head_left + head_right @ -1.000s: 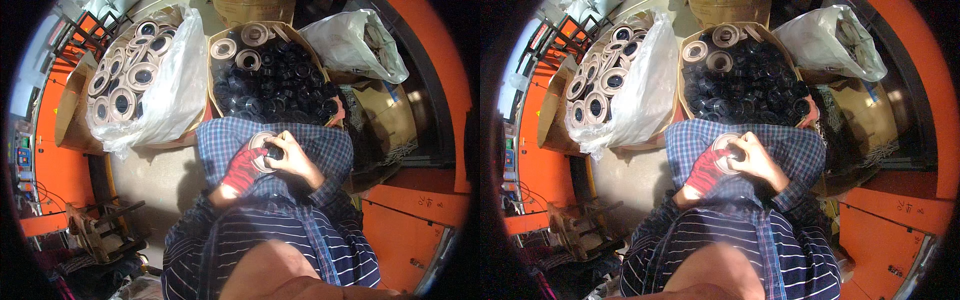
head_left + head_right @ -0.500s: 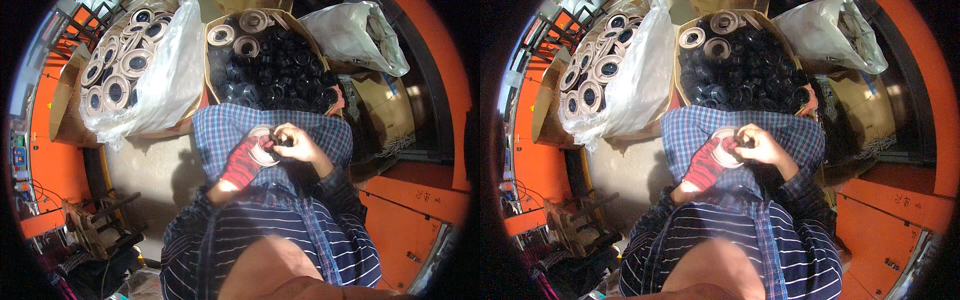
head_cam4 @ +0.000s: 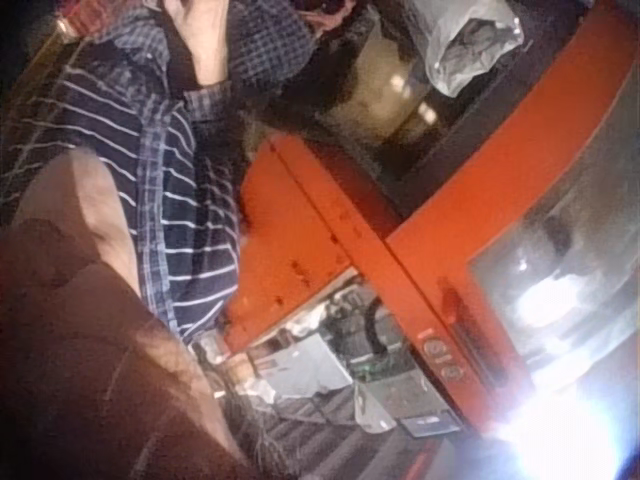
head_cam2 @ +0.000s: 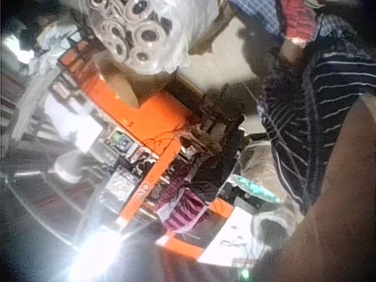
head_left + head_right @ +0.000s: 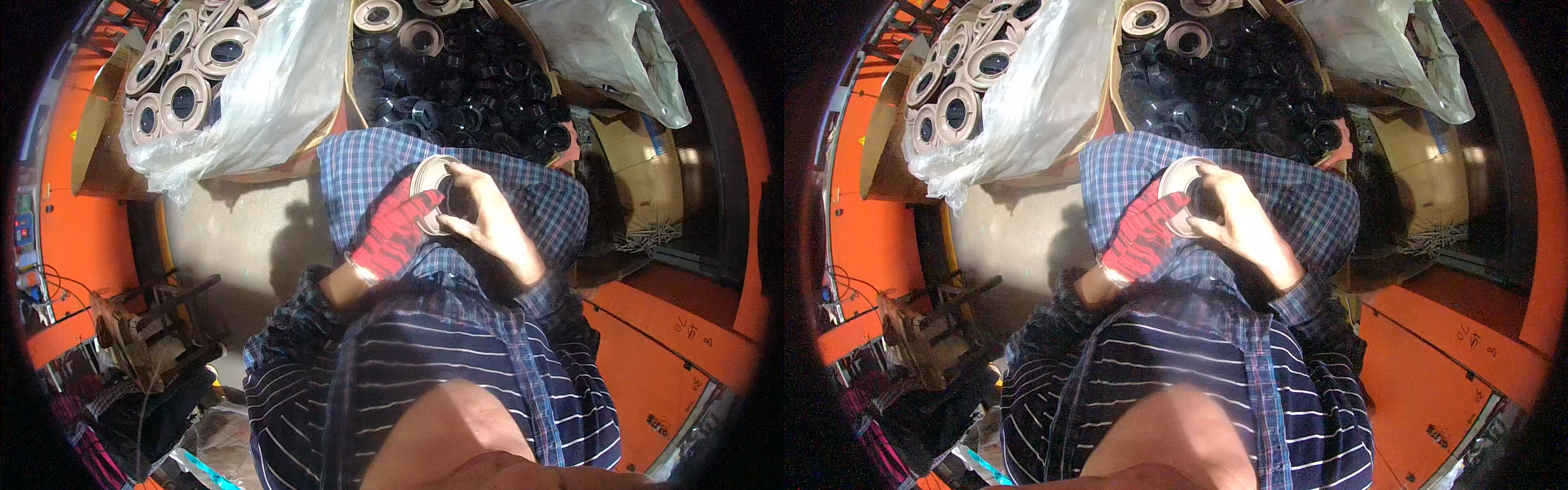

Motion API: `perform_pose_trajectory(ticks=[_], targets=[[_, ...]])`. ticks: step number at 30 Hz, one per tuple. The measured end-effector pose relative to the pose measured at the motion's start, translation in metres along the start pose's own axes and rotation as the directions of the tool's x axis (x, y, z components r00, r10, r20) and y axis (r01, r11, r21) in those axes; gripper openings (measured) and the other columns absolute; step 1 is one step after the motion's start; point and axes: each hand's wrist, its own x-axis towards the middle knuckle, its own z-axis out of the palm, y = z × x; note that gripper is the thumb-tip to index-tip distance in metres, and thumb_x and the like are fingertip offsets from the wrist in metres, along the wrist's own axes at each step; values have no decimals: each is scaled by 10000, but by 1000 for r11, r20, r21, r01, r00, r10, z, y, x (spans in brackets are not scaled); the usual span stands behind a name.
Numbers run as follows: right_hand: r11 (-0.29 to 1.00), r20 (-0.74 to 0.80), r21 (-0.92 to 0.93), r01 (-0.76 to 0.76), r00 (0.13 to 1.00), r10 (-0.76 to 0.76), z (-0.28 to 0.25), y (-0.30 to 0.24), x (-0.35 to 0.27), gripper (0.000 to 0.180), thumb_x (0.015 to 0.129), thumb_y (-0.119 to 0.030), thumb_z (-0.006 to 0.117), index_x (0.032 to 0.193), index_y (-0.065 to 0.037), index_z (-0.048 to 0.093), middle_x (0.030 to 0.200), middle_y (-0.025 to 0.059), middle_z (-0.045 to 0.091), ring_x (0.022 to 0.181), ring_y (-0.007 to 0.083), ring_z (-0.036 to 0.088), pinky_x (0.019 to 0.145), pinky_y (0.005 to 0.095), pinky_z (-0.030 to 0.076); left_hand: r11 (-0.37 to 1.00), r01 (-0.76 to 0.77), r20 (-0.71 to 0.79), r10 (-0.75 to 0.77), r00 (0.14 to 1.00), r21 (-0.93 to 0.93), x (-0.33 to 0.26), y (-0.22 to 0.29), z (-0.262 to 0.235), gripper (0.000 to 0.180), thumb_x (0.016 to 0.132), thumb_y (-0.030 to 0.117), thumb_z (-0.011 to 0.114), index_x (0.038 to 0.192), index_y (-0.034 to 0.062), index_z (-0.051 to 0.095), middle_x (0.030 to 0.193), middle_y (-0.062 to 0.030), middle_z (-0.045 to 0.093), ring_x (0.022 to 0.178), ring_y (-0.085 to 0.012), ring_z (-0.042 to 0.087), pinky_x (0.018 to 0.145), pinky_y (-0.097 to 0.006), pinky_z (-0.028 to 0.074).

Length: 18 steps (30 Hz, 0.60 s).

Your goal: The person repeatedly picks beige circular parts and black cylindrical parts from a cardboard box, fits them together by hand, and places the assembled units back into the box. The process is repeated continuously throughout the clip.

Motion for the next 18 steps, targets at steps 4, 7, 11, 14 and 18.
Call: perform_pose_trajectory(ticks=[4, 7, 11, 14, 18], targets=[[988, -50, -142, 61, 996, -69, 0, -2, -1, 714, 765, -143, 875, 1387, 1, 555, 1370, 190, 596, 1255, 322, 593, 1070, 406, 479, 995, 1, -37, 3, 999, 104, 0, 10, 6, 453, 977, 122, 703, 1403, 29, 579, 1249, -62, 665, 1134, -129, 609, 936, -275, 522], [953, -228, 193, -235, 934, 276, 19, 1, 2, 529, 854, -103, 798, 1330, 19, 602, 1288, 111, 649, 1145, 199, 639, 1022, 325, 497, 1000, -16, -125, 18, 992, 17, -1, 2, 20, 574, 939, 119, 740, 1460, 17, 520, 1346, -103, 632, 1207, -175, 601, 1019, -316, 503], [453, -30, 770, -450, 682, 730, 28, 15, 16, 403, 998, -288, 680, 1257, 16, 635, 1113, 80, 707, 893, 92, 651, 769, 232, 531, 641, -254, 42, 327, 944, 724, 7, -11, 27, 680, 918, 207, 776, 1507, 51, 474, 1275, -167, 663, 1109, -232, 664, 955, -383, 533], [735, -54, 426, -527, 796, 603, 12, 14, 18, 517, 967, -279, 719, 1356, 24, 564, 1126, 99, 680, 965, 135, 650, 851, 289, 538, 874, -125, -85, 185, 979, 469, 14, -7, 15, 606, 949, 161, 740, 1488, 34, 494, 1282, -105, 668, 1098, -179, 652, 923, -333, 542], [976, -76, -85, -198, 978, 192, 5, -7, 23, 630, 886, -238, 806, 1411, -21, 534, 1121, 60, 635, 905, 120, 618, 787, 255, 528, 998, 15, -37, -13, 999, 64, 17, 7, 8, 563, 968, 137, 716, 1475, 14, 506, 1352, -84, 632, 1196, -150, 599, 970, -325, 522]])
